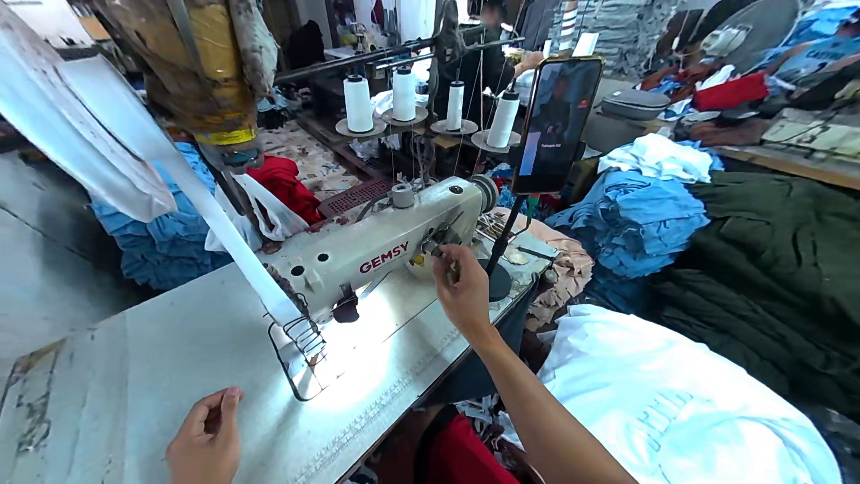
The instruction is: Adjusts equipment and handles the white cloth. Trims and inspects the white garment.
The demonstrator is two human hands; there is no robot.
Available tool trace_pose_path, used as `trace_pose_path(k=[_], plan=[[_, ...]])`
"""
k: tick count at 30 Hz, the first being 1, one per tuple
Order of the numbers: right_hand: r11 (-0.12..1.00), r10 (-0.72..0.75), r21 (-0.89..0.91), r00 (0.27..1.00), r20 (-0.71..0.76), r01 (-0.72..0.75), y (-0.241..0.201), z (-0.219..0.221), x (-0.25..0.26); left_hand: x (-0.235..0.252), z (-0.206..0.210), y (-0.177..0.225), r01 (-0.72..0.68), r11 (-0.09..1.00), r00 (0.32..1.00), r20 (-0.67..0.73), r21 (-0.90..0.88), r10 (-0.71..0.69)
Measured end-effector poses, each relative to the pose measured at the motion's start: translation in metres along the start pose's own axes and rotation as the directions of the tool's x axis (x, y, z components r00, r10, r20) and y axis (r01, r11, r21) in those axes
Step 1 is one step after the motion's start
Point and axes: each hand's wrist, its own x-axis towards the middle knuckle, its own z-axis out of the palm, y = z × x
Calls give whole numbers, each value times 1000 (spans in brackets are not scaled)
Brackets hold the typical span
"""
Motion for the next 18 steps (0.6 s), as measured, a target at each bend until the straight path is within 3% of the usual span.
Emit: trace_pose_path(k=[3,7,12,15,18], plan=[[993,-2,-116,1000,-18,0,5,-1,5,-1,0,3,0,1000,1000,3,5,0],[988,-87,-127,996,28,90,-1,-9,3,0,1,5,4,998,1000,21,68,-5],[987,-37,-154,999,37,43,5,-10,9,23,19,17,32,983,980,186,179,-66],[988,-6,-147,970,243,43,0,-18,-17,48,37,26,56,969,961,251,240,-118],[958,118,-278,792,600,67,-6,-16,-59,72,56,32,53,950,952,273,307,-141]])
